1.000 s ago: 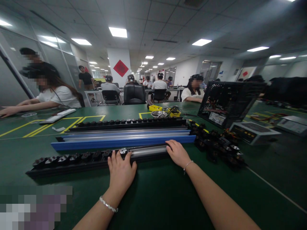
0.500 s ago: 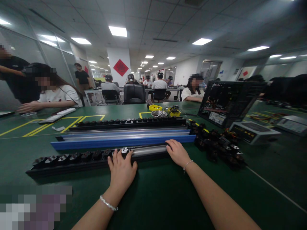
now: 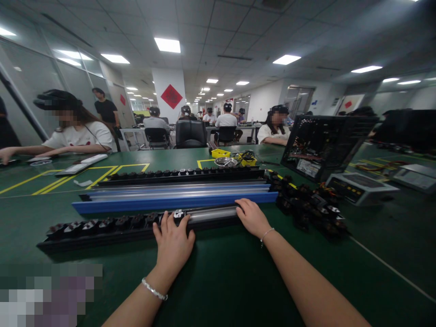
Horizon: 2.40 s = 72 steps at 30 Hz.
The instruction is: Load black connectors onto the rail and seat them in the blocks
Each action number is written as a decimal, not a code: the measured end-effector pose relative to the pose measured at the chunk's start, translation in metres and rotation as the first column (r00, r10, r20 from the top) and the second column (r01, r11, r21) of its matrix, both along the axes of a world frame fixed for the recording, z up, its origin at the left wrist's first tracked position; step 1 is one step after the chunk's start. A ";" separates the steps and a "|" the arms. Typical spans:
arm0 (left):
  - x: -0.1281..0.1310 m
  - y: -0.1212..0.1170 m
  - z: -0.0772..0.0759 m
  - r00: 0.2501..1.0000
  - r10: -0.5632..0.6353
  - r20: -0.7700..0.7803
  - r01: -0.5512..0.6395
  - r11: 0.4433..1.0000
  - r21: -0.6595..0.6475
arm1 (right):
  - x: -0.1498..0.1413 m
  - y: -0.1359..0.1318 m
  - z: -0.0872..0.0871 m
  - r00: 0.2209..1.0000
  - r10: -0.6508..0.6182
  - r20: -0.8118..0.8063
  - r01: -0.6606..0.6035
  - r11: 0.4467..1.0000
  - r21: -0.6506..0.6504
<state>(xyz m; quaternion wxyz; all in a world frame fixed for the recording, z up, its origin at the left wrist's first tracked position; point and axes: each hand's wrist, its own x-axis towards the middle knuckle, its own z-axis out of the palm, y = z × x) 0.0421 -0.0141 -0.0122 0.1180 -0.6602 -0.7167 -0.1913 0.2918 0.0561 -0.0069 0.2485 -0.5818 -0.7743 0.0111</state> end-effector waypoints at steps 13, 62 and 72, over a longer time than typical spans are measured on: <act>0.000 0.000 0.001 1.000 -0.008 -0.013 0.008 1.000 -0.005 | 0.001 0.001 -0.002 1.000 0.004 -0.006 -0.004 1.000 0.021; -0.001 0.004 -0.001 0.990 -0.140 0.014 0.139 0.990 0.039 | 0.000 0.000 0.000 1.000 0.005 0.008 -0.005 1.000 0.002; -0.001 0.004 -0.003 0.986 -0.162 0.027 0.161 0.986 0.053 | 0.001 0.000 -0.001 1.000 0.001 -0.001 -0.001 1.000 -0.002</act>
